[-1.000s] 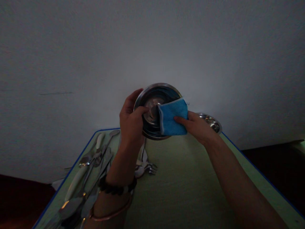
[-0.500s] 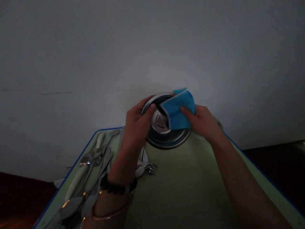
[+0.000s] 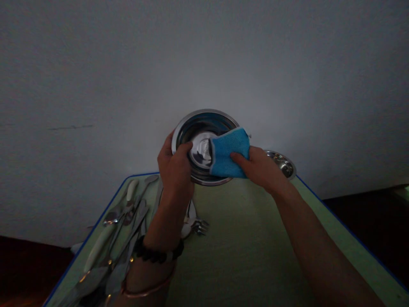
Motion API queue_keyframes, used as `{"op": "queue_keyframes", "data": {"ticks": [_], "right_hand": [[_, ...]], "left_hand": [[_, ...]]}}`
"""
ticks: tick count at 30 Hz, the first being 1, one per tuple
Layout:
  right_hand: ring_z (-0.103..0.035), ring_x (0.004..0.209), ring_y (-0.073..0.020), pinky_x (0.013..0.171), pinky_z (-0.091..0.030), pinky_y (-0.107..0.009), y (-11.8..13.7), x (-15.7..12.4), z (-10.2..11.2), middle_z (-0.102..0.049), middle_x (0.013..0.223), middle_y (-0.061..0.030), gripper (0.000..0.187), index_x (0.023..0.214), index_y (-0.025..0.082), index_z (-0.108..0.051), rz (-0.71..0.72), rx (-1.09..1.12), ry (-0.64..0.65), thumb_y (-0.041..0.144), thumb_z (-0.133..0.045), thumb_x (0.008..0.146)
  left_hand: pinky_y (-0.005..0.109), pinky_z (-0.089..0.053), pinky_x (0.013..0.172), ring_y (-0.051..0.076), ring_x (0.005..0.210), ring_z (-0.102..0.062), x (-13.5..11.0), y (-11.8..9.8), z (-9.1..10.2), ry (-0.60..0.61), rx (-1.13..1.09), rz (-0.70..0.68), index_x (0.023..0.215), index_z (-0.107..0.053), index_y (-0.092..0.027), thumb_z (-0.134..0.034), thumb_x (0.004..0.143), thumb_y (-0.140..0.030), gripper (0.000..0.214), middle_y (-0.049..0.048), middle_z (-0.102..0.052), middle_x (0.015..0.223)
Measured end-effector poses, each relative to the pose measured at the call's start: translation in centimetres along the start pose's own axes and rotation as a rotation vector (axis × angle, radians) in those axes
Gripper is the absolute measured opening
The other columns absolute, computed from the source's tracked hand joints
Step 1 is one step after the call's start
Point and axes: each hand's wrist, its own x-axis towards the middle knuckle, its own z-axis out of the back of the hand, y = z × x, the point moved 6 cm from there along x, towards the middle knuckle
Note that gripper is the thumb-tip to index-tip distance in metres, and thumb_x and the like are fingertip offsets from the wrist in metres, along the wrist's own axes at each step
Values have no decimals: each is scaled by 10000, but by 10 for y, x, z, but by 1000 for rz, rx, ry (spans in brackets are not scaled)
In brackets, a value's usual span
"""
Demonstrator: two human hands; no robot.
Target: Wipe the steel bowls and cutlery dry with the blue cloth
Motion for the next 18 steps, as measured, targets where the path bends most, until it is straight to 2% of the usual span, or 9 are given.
{"op": "queue_keyframes", "data": {"ticks": [3, 6, 10, 12, 14, 18], "right_hand": [[-539, 589, -143, 546, -354, -245, -3, 0, 5, -616, 701, -48, 219, 686, 168, -523, 60, -27, 38, 338, -466, 810], [-538, 572, -137, 534, -357, -238, -5, 0, 7, -618, 700, -38, 193, 709, 166, -539, 93, -35, 69, 328, -482, 796], [-549, 594, -157, 534, -356, -248, -8, 2, 9, -624, 712, -50, 188, 729, 165, -551, 67, -77, 28, 334, -490, 783], [-548, 605, -170, 536, -350, -259, -9, 3, 10, -625, 716, -61, 211, 734, 168, -553, 49, -117, -21, 355, -472, 792], [-544, 607, -176, 540, -346, -266, -8, 3, 11, -620, 712, -69, 247, 719, 170, -547, 36, -112, -67, 375, -442, 809], [-548, 604, -172, 551, -358, -270, 0, -2, 4, -600, 679, -57, 286, 676, 175, -514, 16, 51, -126, 407, -427, 818]], "left_hand": [[281, -521, 667, 156, 680, -638, 5, 1, 1, 145, 59, 69, 900, -678, -202, -586, 638, -99, 296, -13, -679, 736], [307, -516, 721, 174, 745, -642, 5, 1, -1, 282, 112, 89, 891, -689, -199, -600, 659, -128, 259, 2, -695, 801], [340, -505, 795, 182, 814, -646, 3, 0, -6, 338, 92, 71, 928, -685, -213, -599, 710, -166, 238, 8, -703, 852], [346, -506, 806, 185, 832, -649, 2, 0, -10, 329, 56, 46, 954, -677, -222, -598, 725, -174, 247, 4, -705, 868], [343, -503, 829, 186, 870, -644, 0, -1, -11, 270, 10, 2, 962, -671, -226, -602, 727, -169, 252, 0, -704, 897], [333, -475, 899, 171, 945, -623, -3, -10, -6, 41, -102, -160, 981, -649, -227, -593, 735, -137, 268, -11, -688, 957]]}}
